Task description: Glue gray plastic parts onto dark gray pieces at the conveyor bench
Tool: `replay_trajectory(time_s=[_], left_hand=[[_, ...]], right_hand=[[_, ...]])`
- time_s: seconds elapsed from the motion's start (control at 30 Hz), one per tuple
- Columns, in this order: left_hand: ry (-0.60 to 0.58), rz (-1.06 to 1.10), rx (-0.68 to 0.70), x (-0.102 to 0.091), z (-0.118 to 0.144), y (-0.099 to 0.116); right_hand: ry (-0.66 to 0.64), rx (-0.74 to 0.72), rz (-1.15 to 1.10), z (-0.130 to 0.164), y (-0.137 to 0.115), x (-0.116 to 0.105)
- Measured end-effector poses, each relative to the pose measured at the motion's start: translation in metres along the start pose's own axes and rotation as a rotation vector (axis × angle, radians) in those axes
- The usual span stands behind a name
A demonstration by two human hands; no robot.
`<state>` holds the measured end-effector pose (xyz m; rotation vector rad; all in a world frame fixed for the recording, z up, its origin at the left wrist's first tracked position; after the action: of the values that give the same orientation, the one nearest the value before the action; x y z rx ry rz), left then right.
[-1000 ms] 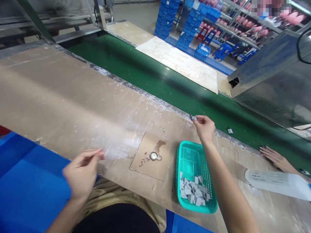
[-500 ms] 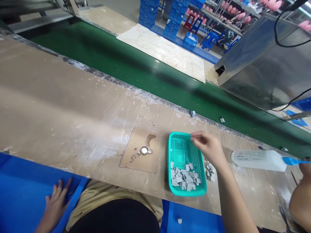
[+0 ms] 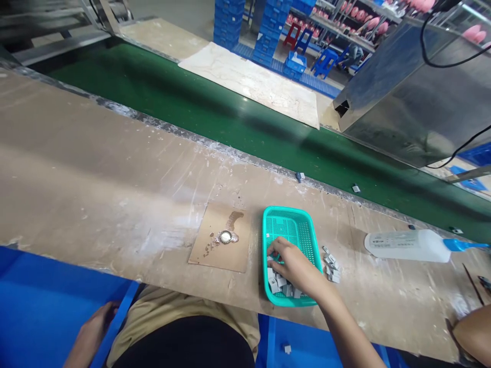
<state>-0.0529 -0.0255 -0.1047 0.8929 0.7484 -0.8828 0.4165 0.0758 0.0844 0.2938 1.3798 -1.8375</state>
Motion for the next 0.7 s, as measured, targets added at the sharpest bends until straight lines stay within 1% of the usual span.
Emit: replay_trajectory(time_s=[0.1,0.17,0.23,0.27,0.3,0.33,0.4,0.43,0.47,0.5,0.53,0.6,0.63,0.7], left_hand=[[-0.116,0.047,-0.096,0.007,0.0,-0.005],[-0.144,0.093,-0.147,0.009,0.0,-0.011],[-0.13,0.13,-0.205,0.01,-0.001,-0.021],[-0.117,0.143,-0.229,0.012,-0.002,-0.026],[-0.107,0.154,-0.245,0.014,-0.003,-0.031],[-0.105,0.165,-0.247,0.017,-0.004,-0.034],[-0.114,0.183,-0.232,0.022,-0.006,-0.036],[-0.123,0.188,-0.219,0.024,-0.006,-0.036],[-0.126,0.192,-0.206,0.024,-0.007,-0.035],[-0.125,0.192,-0.196,0.023,-0.007,-0.033],[-0.124,0.194,-0.188,0.022,-0.007,-0.031],[-0.126,0.2,-0.174,0.019,-0.007,-0.026],[-0.127,0.206,-0.172,0.017,-0.006,-0.024],[-0.116,0.23,-0.195,0.014,-0.003,-0.024]], right_hand=[[-0.02,0.033,-0.009,0.006,-0.003,0.008],[-0.034,0.068,-0.043,0.01,-0.002,0.012],[-0.01,0.081,-0.138,0.01,0.001,0.005],[0.02,0.08,-0.218,0.008,0.004,-0.004],[0.066,0.077,-0.312,0.005,0.008,-0.018],[0.143,0.078,-0.418,0.001,0.014,-0.037],[0.348,0.095,-0.607,-0.01,0.034,-0.084],[0.477,0.108,-0.681,-0.016,0.046,-0.109],[0.554,0.116,-0.725,-0.026,0.056,-0.131],[0.586,0.128,-0.756,-0.039,0.065,-0.147],[0.594,0.144,-0.782,-0.055,0.073,-0.16],[0.594,0.167,-0.821,-0.085,0.085,-0.178],[0.618,0.168,-0.839,-0.097,0.089,-0.185],[0.708,0.14,-0.876,-0.112,0.094,-0.198]])
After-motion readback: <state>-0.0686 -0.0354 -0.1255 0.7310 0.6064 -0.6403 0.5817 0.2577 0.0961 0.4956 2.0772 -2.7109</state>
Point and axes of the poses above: each hand's wrist, its own z-axis away from the middle knuckle, its own x-axis out of the palm, y = z × x, the point moved 9 cm from there along -z, towards the middle knuckle, and after that the axes turned 15 degrees about -z, right-handed, at the moved point
